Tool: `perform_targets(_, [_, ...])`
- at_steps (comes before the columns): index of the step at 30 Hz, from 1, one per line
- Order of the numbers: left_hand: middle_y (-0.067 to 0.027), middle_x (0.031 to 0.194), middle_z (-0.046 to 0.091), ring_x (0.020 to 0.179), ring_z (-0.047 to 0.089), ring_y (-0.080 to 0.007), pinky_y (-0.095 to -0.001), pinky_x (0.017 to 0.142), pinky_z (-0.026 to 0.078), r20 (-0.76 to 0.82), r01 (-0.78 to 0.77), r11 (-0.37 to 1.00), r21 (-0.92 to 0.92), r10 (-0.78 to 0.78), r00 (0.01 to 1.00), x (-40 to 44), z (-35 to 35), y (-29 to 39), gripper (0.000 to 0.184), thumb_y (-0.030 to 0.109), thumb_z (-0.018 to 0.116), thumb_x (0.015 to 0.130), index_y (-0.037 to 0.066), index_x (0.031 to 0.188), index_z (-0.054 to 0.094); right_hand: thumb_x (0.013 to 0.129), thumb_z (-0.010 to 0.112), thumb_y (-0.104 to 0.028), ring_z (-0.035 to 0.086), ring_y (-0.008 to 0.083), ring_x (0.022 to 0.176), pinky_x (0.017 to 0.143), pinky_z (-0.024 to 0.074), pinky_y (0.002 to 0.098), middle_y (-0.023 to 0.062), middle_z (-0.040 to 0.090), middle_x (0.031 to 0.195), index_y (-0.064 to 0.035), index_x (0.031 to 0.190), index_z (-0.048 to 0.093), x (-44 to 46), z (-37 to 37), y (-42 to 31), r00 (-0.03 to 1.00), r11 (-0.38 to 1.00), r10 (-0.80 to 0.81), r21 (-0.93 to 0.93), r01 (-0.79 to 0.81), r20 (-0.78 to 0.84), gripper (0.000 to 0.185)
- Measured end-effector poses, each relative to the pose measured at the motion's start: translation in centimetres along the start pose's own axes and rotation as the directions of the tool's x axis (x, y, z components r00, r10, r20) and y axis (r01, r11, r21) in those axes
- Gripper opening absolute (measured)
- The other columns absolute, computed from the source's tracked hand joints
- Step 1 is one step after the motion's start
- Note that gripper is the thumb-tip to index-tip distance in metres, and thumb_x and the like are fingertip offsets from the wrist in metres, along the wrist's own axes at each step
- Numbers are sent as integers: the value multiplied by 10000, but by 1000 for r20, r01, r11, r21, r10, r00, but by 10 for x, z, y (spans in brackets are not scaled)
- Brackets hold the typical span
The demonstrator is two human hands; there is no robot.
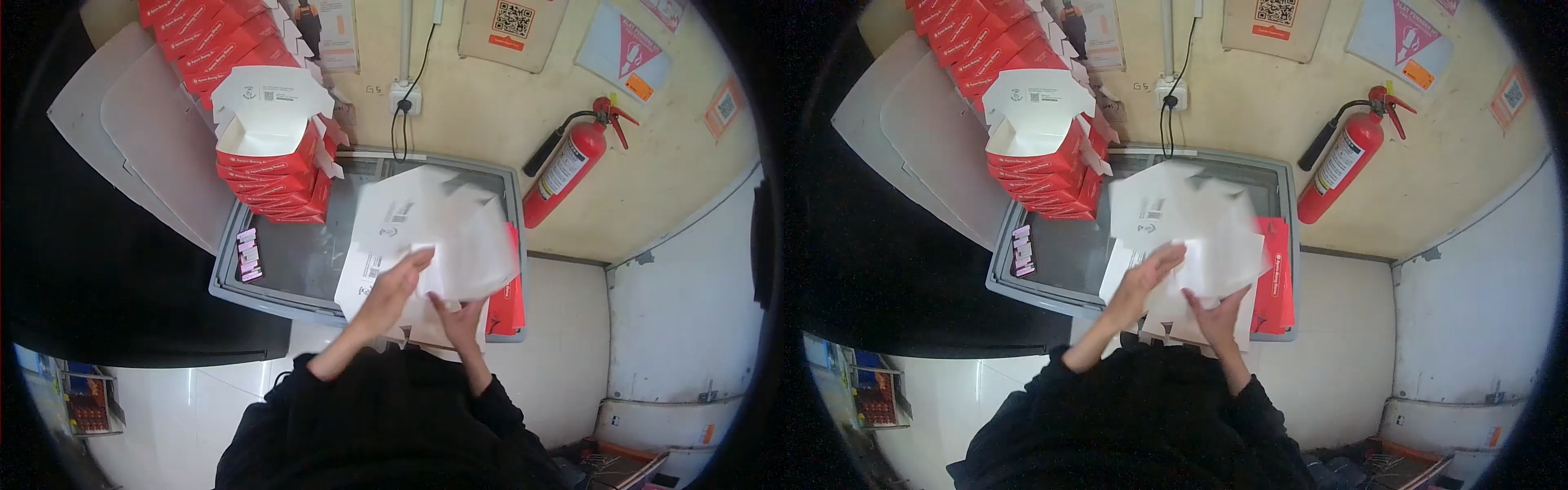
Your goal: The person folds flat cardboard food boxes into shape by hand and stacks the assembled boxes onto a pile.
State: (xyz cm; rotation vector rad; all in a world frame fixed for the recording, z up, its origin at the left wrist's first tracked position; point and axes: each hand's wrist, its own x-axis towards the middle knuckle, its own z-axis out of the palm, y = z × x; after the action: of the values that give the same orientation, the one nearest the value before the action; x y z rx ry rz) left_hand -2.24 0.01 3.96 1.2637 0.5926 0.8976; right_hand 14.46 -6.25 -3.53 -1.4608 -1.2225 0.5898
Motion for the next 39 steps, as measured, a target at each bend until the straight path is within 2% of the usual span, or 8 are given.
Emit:
perform_targets(3, [-147, 1341, 531, 1215, 542, -164, -330, 1038, 442, 224, 75, 980, 186, -116, 968, 14, 8, 70, 603, 159, 602, 981, -43, 1471, 315, 653, 915, -312, 352, 395, 1365, 1108, 343, 491, 209, 349, 1458, -46, 1393, 376, -5, 15, 4, 876, 877, -477, -23, 480, 77, 954])
perform_targets(7, [-29, 989, 666, 867, 608, -69, -249, 860, 514, 267, 440, 770, 462, -594, 759, 22, -20, 93, 414, 141, 694, 927, -23, 1283, 559, 844, 744, -289, 375, 378, 1343, 1103, 345, 473, 188, 375, 1411, -80, 1373, 449, 13, -13, -38, 891, 917, -397, 49, 397, 219, 640])
perform_targets(8, [-13, 941, 669, 811, 642, -86, -264, 624, 593, 372, 413, 820, 396, -554, 745, 22, -35, 66, 274, 166, 674, 929, 13, 1154, 638, 879, 700, -285, 389, 374, 1331, 1103, 345, 469, 184, 389, 1392, -86, 1356, 482, 23, -23, -46, 894, 929, -368, 55, 367, 254, 561])
perform_targets(18, [13, 829, 689, 735, 595, -37, -213, 711, 498, 401, 396, 818, 416, -557, 727, 29, -55, 73, 189, 109, 696, 920, -48, 1024, 692, 919, 641, -51, 565, 276, 1193, 949, 530, 358, 133, 479, 1301, -78, 1224, 631, 68, -53, -100, 976, 992, 6, 124, -34, 220, 306])
perform_targets(21, [4, 853, 699, 742, 595, -44, -221, 720, 504, 439, 324, 902, 285, -423, 793, 30, -84, 44, 193, 97, 674, 934, -48, 1058, 696, 895, 654, -18, 579, 288, 1196, 933, 555, 389, 118, 484, 1317, -65, 1215, 622, 65, -53, -74, 965, 959, -157, 268, 97, 211, 325])
perform_targets(27, [0, 841, 700, 734, 573, -74, -267, 722, 496, 379, 274, 864, 423, -443, 813, 31, -91, 26, 228, 119, 601, 984, -71, 1081, 681, 868, 694, -55, 615, 292, 1155, 889, 566, 378, 143, 494, 1345, -49, 1216, 621, 42, -12, -126, 918, 856, -173, -406, 320, 358, 356])
perform_targets(32, [-64, 764, 692, 699, 546, -86, -303, 677, 473, 349, 143, 784, 604, -422, 837, 30, -91, 48, 243, 173, 613, 978, -45, 1048, 694, 857, 724, -84, 712, 312, 901, 744, 586, 358, 160, 610, 1171, -31, 1146, 662, 46, 8, -132, 987, 933, -161, -328, 146, -21, 300])
perform_targets(39, [-185, 714, 607, 644, 602, -159, -365, 627, 467, 497, -161, 809, 566, -179, 849, 27, -116, 59, 200, 132, 624, 927, -40, 1015, 670, 899, 686, -180, 698, 327, 804, 666, 577, 415, 157, 610, 1115, -46, 1092, 672, 54, 22, -144, 896, 819, -146, -456, 347, 420, 235])
